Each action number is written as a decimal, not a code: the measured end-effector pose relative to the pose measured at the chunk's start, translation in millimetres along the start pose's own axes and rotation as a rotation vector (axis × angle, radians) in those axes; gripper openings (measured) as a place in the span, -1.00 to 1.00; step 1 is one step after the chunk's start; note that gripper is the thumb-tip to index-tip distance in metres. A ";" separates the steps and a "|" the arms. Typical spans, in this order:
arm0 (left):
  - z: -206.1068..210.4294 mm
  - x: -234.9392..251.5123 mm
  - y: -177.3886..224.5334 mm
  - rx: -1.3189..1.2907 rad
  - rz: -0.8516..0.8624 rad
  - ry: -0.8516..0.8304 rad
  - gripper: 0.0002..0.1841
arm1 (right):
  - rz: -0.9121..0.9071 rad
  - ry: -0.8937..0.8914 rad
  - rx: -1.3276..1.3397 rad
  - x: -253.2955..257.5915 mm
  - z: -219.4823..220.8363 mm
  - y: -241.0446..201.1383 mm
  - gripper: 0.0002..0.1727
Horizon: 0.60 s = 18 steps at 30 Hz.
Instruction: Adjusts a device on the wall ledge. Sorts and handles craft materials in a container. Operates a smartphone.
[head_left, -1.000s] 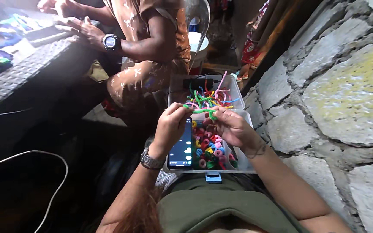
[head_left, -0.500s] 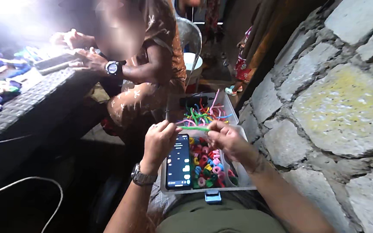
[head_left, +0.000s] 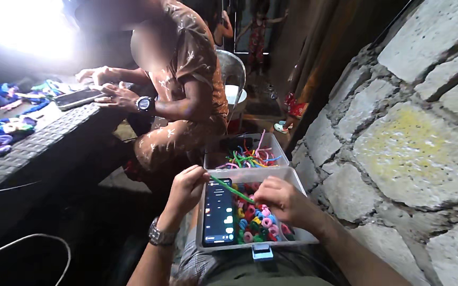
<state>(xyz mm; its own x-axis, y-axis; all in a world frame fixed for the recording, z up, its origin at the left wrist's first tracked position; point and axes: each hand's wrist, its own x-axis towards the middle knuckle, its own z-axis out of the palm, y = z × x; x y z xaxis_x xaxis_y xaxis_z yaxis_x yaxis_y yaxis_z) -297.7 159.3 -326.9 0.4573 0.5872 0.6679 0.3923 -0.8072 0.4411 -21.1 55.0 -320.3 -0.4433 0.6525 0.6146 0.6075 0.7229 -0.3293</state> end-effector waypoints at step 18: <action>37.4 18.9 27.4 -0.717 -0.588 -0.017 -0.83 | -0.272 -0.338 0.323 38.9 -90.8 -76.9 -0.69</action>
<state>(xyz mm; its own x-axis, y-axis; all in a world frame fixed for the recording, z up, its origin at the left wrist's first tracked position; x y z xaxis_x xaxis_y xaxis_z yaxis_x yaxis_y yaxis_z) -248.5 150.6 -324.6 0.3552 0.9103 0.2124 -0.0194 -0.2200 0.9753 -25.2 4.1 -205.9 -0.7761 0.4304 0.4609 0.2315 0.8743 -0.4265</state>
